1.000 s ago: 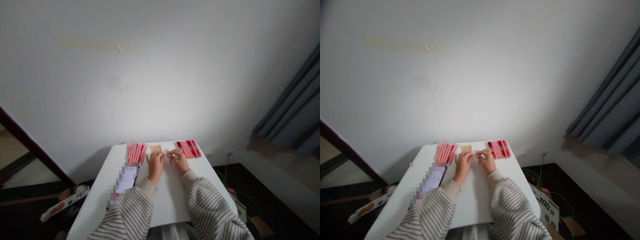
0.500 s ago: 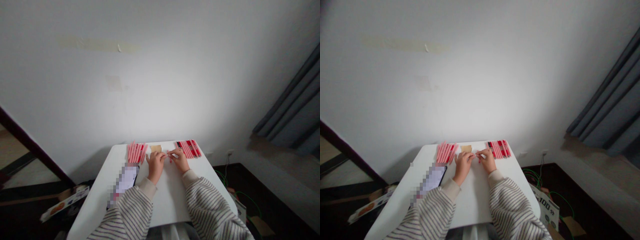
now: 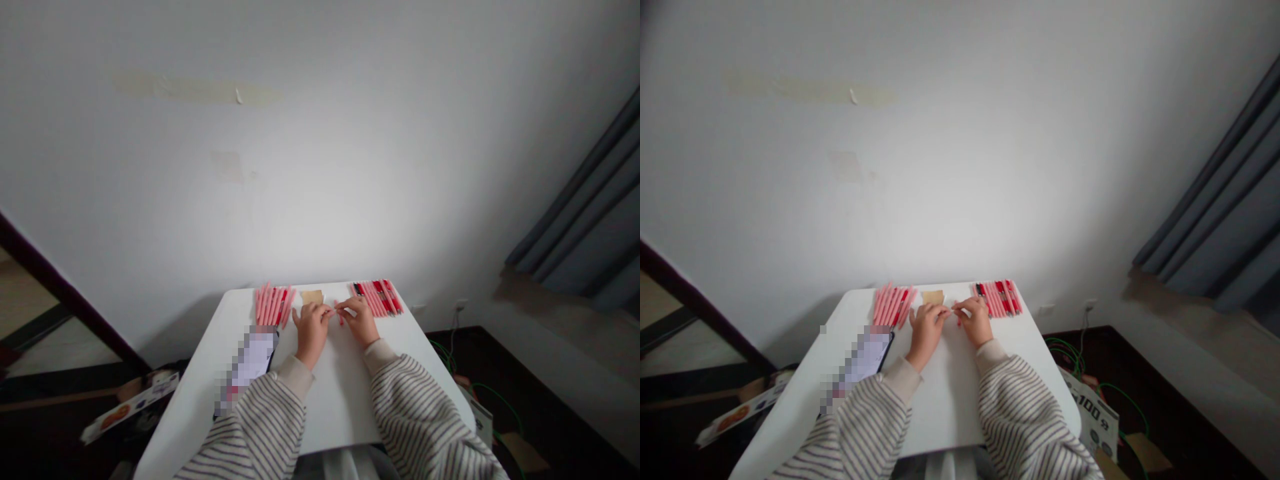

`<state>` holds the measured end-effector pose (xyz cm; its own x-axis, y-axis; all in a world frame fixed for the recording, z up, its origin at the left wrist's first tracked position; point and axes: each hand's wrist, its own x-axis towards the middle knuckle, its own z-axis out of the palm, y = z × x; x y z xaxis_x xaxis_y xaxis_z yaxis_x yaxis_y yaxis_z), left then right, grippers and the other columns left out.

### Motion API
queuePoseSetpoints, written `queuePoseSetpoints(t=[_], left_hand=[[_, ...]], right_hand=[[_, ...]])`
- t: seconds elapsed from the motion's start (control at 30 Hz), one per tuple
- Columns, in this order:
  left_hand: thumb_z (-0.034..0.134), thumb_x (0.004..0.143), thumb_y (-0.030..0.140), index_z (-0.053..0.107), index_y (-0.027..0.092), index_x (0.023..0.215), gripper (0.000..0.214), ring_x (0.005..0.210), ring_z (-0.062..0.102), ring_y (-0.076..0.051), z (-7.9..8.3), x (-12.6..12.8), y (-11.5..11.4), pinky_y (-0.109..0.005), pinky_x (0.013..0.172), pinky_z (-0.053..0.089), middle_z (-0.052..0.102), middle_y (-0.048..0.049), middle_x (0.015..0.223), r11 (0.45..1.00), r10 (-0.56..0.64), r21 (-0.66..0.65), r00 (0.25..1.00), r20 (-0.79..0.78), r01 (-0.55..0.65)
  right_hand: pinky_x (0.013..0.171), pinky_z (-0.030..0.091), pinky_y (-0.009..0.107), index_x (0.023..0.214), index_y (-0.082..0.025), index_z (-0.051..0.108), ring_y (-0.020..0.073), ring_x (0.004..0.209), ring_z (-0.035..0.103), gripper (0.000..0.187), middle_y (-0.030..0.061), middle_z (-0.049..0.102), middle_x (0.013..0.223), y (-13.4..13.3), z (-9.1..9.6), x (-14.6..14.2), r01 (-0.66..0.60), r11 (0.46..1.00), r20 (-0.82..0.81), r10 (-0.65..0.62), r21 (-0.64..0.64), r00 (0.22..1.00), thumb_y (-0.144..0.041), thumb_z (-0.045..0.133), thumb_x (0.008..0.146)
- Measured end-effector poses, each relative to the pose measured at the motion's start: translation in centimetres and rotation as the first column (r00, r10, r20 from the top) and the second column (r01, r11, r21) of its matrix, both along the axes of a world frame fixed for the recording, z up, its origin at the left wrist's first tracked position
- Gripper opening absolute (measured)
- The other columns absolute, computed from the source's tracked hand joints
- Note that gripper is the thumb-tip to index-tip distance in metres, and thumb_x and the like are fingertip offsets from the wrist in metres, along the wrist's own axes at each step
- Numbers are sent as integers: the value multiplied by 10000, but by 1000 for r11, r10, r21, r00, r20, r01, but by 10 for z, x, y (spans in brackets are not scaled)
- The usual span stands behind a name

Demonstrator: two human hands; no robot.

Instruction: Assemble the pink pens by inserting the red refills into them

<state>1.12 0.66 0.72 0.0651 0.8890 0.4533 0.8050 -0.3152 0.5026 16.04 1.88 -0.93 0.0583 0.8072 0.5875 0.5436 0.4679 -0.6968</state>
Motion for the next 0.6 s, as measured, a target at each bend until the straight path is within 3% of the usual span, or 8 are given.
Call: queuePoseSetpoints(t=[0.37,0.6], left_hand=[[549,846,339,662,267,848,134,1002,560,-196,0,1,0,-513,1072,197,686,-6,918,1000,-3,16,1000,23,3],[550,846,275,670,299,917,141,1044,557,-201,-3,1,2,-536,1071,192,695,11,991,998,-65,-7,997,51,65]], right_hand=[[844,455,375,817,-240,742,223,898,558,112,67,681,805,2,-3,-1,-15,1000,-9,15,-18,1000,-271,635,803],[850,454,354,840,-224,748,203,880,573,140,72,652,844,7,-9,4,61,998,7,-61,-31,998,-303,635,811]])
